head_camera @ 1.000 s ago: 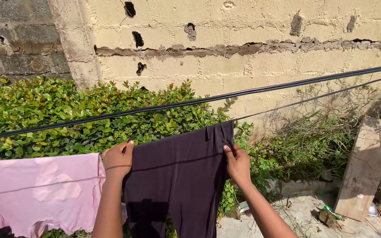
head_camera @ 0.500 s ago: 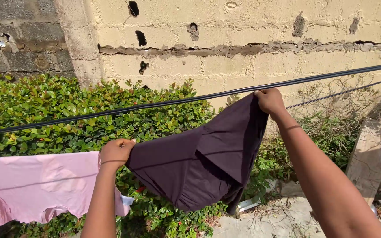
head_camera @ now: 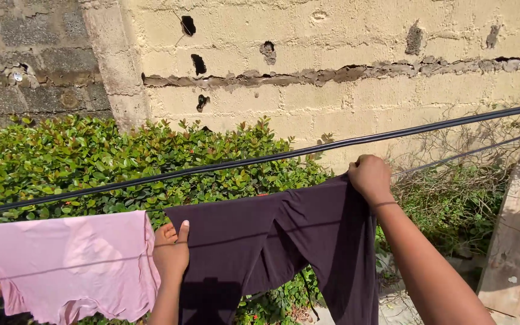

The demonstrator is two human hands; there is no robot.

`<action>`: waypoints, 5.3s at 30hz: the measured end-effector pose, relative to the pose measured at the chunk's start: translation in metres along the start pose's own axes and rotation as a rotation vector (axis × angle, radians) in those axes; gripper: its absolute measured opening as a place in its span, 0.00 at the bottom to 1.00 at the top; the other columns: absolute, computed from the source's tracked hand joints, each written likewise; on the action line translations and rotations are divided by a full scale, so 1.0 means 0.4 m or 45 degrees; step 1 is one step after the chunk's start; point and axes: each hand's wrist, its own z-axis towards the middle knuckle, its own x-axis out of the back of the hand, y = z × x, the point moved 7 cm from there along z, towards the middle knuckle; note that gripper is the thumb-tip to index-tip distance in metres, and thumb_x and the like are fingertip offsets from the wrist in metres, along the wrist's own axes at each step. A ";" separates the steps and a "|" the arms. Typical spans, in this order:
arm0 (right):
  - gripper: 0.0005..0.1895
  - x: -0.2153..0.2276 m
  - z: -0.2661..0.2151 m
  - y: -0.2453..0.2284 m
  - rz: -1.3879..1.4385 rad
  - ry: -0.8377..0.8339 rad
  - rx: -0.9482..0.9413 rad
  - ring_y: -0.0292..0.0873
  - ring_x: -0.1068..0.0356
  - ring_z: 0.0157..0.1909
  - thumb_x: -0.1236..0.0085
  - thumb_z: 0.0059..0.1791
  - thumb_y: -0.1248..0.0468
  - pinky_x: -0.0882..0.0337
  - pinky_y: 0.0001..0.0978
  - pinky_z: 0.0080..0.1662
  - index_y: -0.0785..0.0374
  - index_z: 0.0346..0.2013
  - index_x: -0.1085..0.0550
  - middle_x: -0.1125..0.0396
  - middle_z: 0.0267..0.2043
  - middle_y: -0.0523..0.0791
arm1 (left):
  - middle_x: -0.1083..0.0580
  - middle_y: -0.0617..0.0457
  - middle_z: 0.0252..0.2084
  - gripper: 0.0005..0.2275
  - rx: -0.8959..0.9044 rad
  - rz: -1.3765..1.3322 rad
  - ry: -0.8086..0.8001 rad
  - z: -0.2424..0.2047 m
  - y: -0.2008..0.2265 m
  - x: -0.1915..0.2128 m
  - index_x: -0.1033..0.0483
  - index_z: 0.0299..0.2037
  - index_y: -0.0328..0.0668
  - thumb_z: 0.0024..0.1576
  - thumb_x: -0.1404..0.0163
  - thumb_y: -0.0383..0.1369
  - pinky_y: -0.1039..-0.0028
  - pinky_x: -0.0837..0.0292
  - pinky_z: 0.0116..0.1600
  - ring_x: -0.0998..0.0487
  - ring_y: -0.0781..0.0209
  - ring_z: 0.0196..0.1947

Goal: Hanging wet laundry on a clothesline outdoors to dry.

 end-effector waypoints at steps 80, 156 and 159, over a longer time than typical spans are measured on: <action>0.13 -0.033 -0.267 -0.391 0.546 0.124 0.732 0.53 0.34 0.59 0.34 0.44 0.62 0.37 0.48 0.62 0.58 0.43 0.21 0.29 0.53 0.46 | 0.19 0.55 0.35 0.07 0.203 -0.528 -1.351 0.060 0.286 -0.497 0.15 0.40 0.34 0.56 0.40 0.29 0.78 0.27 0.41 0.23 0.70 0.33; 0.38 -0.258 -2.201 -0.360 0.731 -1.517 -1.019 0.47 0.30 0.62 0.56 0.52 0.35 0.36 0.35 0.62 0.62 0.62 0.28 0.27 0.59 0.51 | 0.44 0.57 0.77 0.27 1.936 0.019 -1.320 -1.338 -0.804 0.906 0.38 0.71 0.64 0.62 0.54 0.52 0.52 0.42 0.71 0.45 0.52 0.76; 0.42 -0.290 -2.229 -0.390 0.739 -1.587 -1.105 0.47 0.33 0.64 0.59 0.51 0.32 0.38 0.38 0.64 0.59 0.65 0.30 0.31 0.63 0.50 | 0.45 0.58 0.77 0.27 1.946 0.077 -1.367 -1.310 -0.820 0.951 0.38 0.72 0.64 0.62 0.55 0.52 0.52 0.41 0.74 0.47 0.53 0.77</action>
